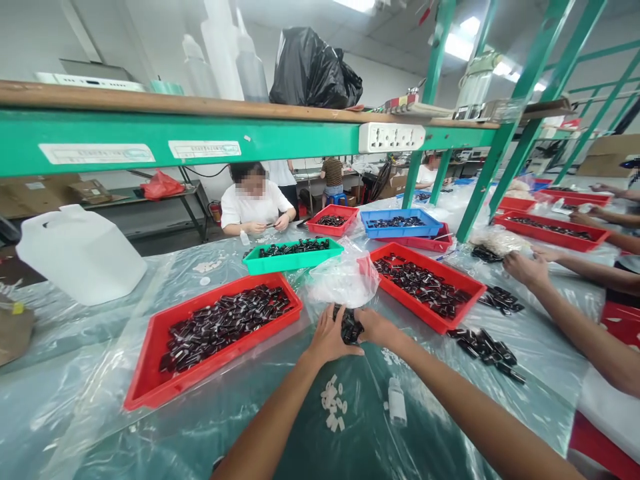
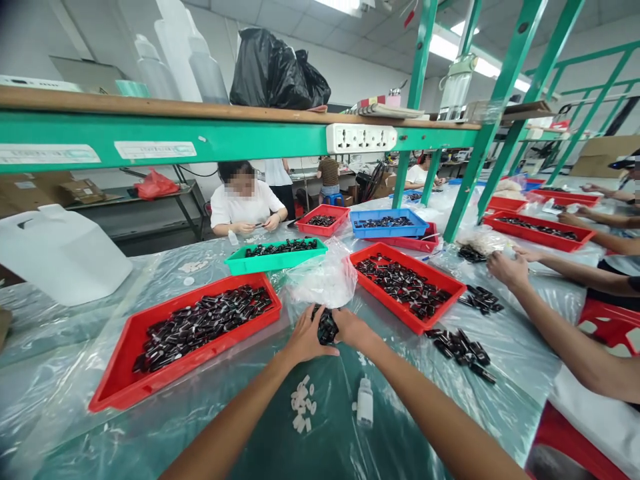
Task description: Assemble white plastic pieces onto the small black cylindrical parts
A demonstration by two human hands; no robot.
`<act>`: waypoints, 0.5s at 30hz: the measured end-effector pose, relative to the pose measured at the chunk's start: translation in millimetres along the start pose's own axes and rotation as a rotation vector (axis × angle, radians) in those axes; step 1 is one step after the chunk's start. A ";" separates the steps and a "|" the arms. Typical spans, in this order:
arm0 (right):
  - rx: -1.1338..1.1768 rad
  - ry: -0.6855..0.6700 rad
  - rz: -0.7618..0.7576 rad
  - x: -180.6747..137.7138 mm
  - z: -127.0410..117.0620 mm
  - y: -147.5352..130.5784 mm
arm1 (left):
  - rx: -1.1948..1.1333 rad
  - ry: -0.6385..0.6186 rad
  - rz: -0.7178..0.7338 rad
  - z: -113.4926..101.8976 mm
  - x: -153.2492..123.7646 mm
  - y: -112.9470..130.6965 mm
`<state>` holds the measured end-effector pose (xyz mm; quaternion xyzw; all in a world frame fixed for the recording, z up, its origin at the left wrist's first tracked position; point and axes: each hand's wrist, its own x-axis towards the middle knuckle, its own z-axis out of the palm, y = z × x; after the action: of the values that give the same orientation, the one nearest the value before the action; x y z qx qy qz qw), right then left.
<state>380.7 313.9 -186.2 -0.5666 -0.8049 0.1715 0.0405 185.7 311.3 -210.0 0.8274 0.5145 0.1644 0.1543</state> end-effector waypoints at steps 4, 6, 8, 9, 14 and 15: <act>0.066 0.016 -0.065 9.3 1.0 -7.1 | 0.004 0.019 0.027 1.9 2.9 -4.3; 0.092 0.027 -0.084 9.7 0.6 -7.4 | 0.009 0.037 0.041 4.0 3.2 -4.5; 0.106 0.060 -0.077 8.2 -1.8 -2.7 | 0.022 0.064 0.049 6.5 3.1 -4.3; 0.107 0.083 -0.060 7.2 -3.7 1.4 | 0.033 0.079 0.050 7.8 2.9 -4.3; 0.108 0.145 0.008 4.5 -9.5 17.6 | 0.099 0.138 0.068 12.0 1.8 -6.4; 0.115 0.146 0.002 4.1 -8.2 15.8 | 0.108 0.148 0.077 12.3 1.5 -6.5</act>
<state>395.6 324.3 -184.1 -0.5752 -0.7881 0.1756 0.1313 186.4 314.4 -223.7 0.8392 0.5004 0.2029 0.0645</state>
